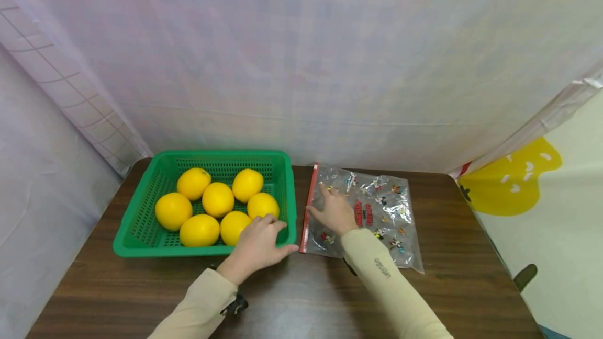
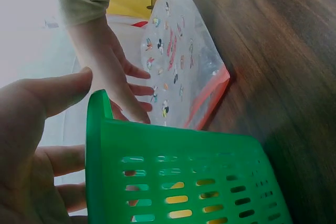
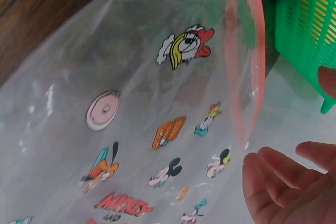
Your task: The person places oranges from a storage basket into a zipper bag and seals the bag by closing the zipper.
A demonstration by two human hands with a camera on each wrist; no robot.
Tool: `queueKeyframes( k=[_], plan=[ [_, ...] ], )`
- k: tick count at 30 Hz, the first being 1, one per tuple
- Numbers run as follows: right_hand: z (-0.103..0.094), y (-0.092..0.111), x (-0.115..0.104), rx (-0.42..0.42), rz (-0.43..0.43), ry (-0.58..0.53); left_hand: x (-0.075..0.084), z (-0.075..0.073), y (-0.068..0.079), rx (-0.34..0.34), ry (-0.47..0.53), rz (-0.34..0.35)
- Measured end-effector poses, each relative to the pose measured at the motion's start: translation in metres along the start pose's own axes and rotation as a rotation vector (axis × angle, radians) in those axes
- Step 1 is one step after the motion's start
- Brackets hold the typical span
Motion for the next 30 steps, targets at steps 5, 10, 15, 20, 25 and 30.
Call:
queueKeyframes(
  k=[5,10,15,20,25,30],
  plan=[
    [0.007,-0.002,-0.006,-0.009,0.004,-0.028,0.002,0.000,0.001,-0.020,0.016,0.011],
    [0.013,-0.003,-0.010,-0.001,-0.019,-0.044,0.002,0.001,0.001,-0.006,0.018,0.021],
    [0.019,-0.006,-0.013,-0.064,0.035,-0.044,0.001,0.003,0.001,0.035,0.025,0.048],
    [0.027,-0.006,-0.013,-0.083,0.040,-0.008,0.001,0.004,0.000,0.043,0.027,0.052],
    [0.034,-0.006,-0.013,-0.076,0.026,0.016,0.002,0.004,0.000,0.031,0.049,0.036],
    [0.041,-0.006,-0.011,-0.075,0.042,0.004,0.002,0.005,0.000,0.027,0.054,0.040]
  ],
)
Point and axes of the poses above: each hand's wrist, its own y-axis away from the middle knuckle, its own z-axis out of the palm, x = y × z, the point moved 1 cm from there along -y, towards the middle knuckle, and after that the axes turned 5 degrees about z, right-handed, at the moved point
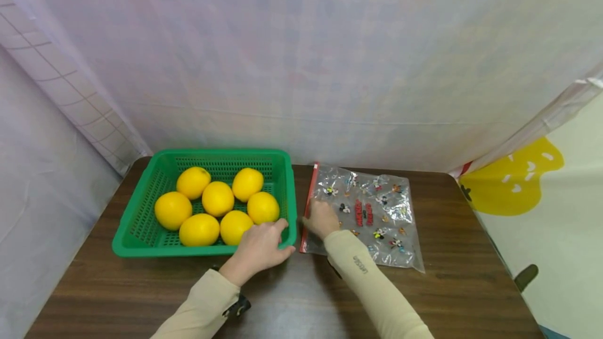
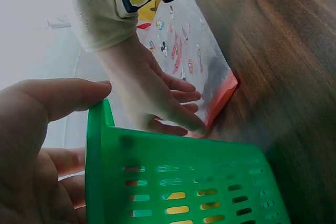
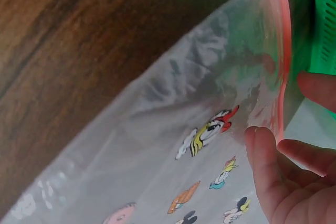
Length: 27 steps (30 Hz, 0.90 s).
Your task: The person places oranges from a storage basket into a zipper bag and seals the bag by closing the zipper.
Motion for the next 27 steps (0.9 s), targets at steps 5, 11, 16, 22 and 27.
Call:
queueKeyframes(
  k=[5,11,16,22,27],
  plan=[
    [0.005,-0.001,0.000,-0.012,0.019,-0.008,0.000,0.001,0.000,0.000,0.001,0.003],
    [0.008,-0.001,-0.001,-0.009,0.028,-0.011,-0.001,0.002,0.000,-0.001,0.001,0.010],
    [0.009,0.000,-0.002,-0.023,0.037,-0.023,-0.002,0.002,0.001,-0.006,0.007,0.010],
    [0.011,0.000,-0.005,-0.050,0.047,-0.038,-0.002,0.003,0.003,-0.011,0.001,0.020],
    [0.012,0.001,-0.008,-0.036,0.043,-0.026,-0.003,0.003,0.004,-0.016,-0.001,0.018]
  ],
)
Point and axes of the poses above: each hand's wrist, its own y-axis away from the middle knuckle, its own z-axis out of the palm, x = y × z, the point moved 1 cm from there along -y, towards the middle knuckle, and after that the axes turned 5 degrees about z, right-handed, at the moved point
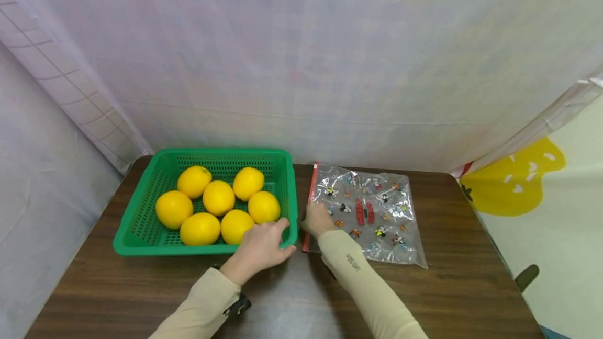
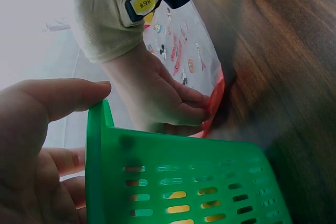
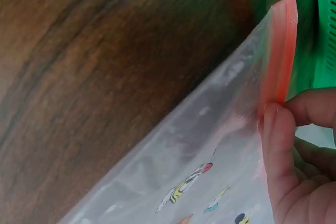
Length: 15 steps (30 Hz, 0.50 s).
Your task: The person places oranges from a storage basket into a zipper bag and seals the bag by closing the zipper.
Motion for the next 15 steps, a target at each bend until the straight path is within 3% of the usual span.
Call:
queueKeyframes(
  k=[6,15],
  plan=[
    [-0.006,0.002,0.002,0.035,0.011,-0.060,0.001,0.000,0.000,0.001,-0.002,0.000],
    [-0.024,0.013,0.009,0.154,-0.053,-0.170,0.001,-0.001,0.001,-0.004,0.002,-0.006]
  ],
)
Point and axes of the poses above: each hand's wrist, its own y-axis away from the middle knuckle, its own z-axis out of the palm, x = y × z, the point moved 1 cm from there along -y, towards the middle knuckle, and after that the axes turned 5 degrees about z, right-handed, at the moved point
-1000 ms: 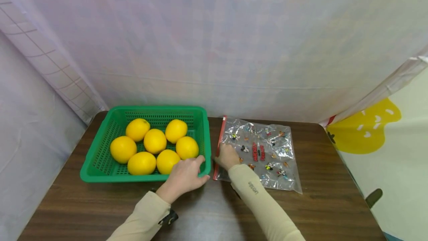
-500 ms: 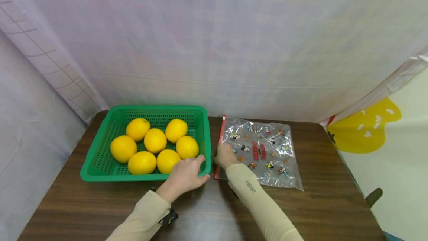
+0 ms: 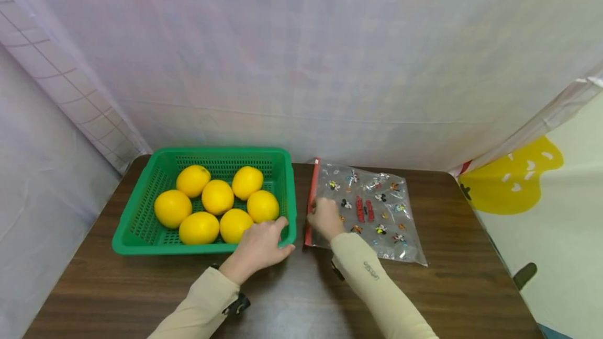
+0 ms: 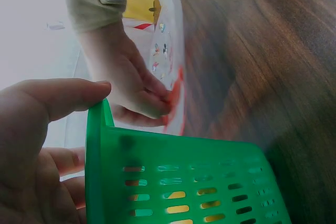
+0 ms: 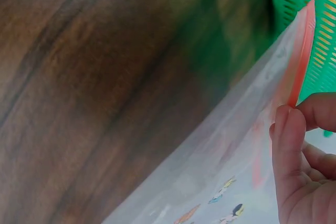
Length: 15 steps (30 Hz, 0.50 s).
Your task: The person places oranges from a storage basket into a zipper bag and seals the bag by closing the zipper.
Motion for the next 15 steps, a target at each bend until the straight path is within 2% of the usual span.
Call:
queueKeyframes(
  k=[6,15],
  plan=[
    [-0.017,0.009,0.002,0.111,-0.051,-0.091,0.000,0.000,0.000,0.003,0.001,-0.004],
    [-0.039,0.024,0.001,0.193,-0.109,-0.144,0.001,0.000,0.000,-0.004,-0.009,-0.010]
  ],
)
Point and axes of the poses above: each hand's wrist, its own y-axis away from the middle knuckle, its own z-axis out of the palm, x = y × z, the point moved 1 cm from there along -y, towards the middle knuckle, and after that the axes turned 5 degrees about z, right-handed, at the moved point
